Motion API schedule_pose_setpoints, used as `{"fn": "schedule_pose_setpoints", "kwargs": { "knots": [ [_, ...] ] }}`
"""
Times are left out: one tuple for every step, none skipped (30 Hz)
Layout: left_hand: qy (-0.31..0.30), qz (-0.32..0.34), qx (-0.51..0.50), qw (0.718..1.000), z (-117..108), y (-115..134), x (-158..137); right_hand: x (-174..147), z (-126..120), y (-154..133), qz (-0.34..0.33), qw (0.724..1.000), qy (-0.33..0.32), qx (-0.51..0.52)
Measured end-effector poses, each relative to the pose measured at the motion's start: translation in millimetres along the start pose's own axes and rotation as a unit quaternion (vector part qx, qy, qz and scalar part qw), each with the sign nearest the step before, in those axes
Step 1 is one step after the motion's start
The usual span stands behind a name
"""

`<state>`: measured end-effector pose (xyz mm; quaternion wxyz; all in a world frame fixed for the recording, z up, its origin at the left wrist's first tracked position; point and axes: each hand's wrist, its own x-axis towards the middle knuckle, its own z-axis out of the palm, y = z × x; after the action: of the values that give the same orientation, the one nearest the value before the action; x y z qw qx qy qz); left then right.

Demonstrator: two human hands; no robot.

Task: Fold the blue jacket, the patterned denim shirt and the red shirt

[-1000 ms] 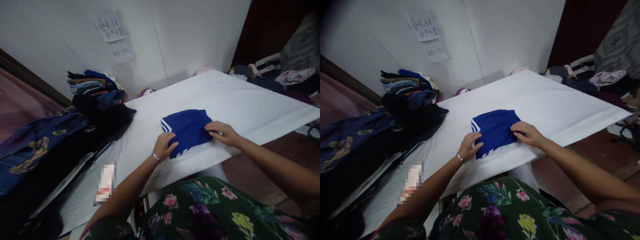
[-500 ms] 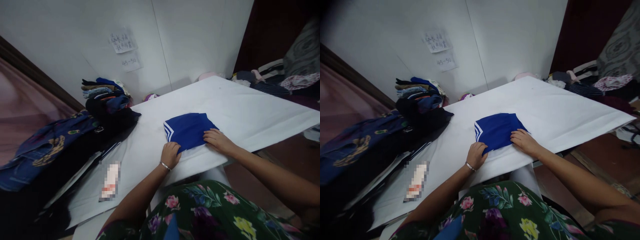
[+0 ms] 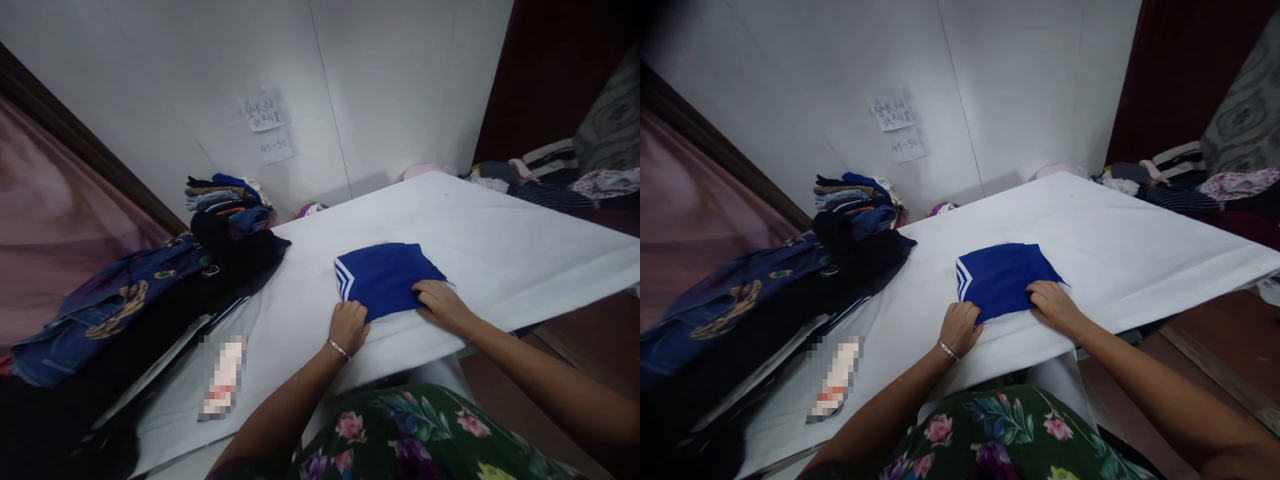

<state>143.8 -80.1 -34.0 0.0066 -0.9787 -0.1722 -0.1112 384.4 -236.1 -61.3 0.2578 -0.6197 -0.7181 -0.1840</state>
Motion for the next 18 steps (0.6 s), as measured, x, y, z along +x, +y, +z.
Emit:
{"fn": "schedule_pose_setpoints", "kwargs": {
  "knots": [
    [0.004,-0.005,0.005,1.000,-0.5,0.6,1.8,0.1,-0.4,0.1,-0.005,1.000,0.008,-0.001],
    [0.005,-0.008,0.010,1.000,-0.7,1.7,3.2,0.5,-0.9,0.2,-0.008,1.000,0.012,-0.002],
    [0.000,-0.009,0.015,1.000,-0.3,3.1,4.3,1.0,-1.5,0.2,-0.010,1.000,0.009,-0.002],
    [-0.012,-0.006,0.019,1.000,0.3,4.9,5.1,1.6,-2.2,-0.1,-0.009,1.000,0.000,0.000],
    [-0.027,0.000,0.023,0.999,1.1,6.7,5.6,2.0,-2.9,-0.5,-0.005,1.000,-0.016,0.004],
    [-0.044,0.007,0.027,0.999,1.8,8.3,5.9,2.2,-3.6,-1.1,-0.001,0.999,-0.034,0.009],
    [-0.057,0.011,0.028,0.998,2.0,9.6,5.9,1.8,-4.5,-1.8,0.004,0.999,-0.051,0.016],
    [-0.067,0.012,0.028,0.997,1.7,10.2,5.5,0.8,-5.4,-2.6,0.011,0.998,-0.063,0.024],
    [-0.072,0.011,0.022,0.997,0.7,10.0,4.8,-0.8,-6.6,-3.5,0.020,0.997,-0.072,0.034],
    [-0.074,0.010,0.009,0.997,-1.0,8.9,3.8,-2.9,-7.9,-4.4,0.029,0.995,-0.078,0.047],
    [-0.073,0.010,-0.015,0.997,-3.4,6.9,2.6,-5.1,-9.6,-5.5,0.039,0.994,-0.078,0.062],
    [-0.068,0.009,-0.048,0.996,-6.1,3.9,1.5,-7.0,-11.7,-6.8,0.051,0.993,-0.071,0.078],
    [-0.056,0.005,-0.088,0.994,-9.1,0.1,0.8,-7.9,-14.2,-8.4,0.064,0.992,-0.058,0.093],
    [-0.036,-0.006,-0.131,0.991,-11.9,-4.2,1.0,-7.1,-17.0,-10.2,0.078,0.991,-0.041,0.106],
    [-0.009,-0.026,-0.169,0.985,-14.4,-8.8,2.4,-4.2,-19.8,-12.3,0.091,0.989,-0.020,0.114],
    [0.025,-0.052,-0.197,0.979,-16.2,-13.4,5.2,1.2,-22.4,-14.4,0.103,0.988,0.000,0.117],
    [0.058,-0.082,-0.213,0.972,-17.1,-17.4,9.3,8.9,-24.1,-16.2,0.113,0.987,0.018,0.114],
    [0.087,-0.110,-0.217,0.966,-17.0,-20.5,14.6,18.5,-24.7,-17.6,0.121,0.987,0.029,0.105]
  ]
}}
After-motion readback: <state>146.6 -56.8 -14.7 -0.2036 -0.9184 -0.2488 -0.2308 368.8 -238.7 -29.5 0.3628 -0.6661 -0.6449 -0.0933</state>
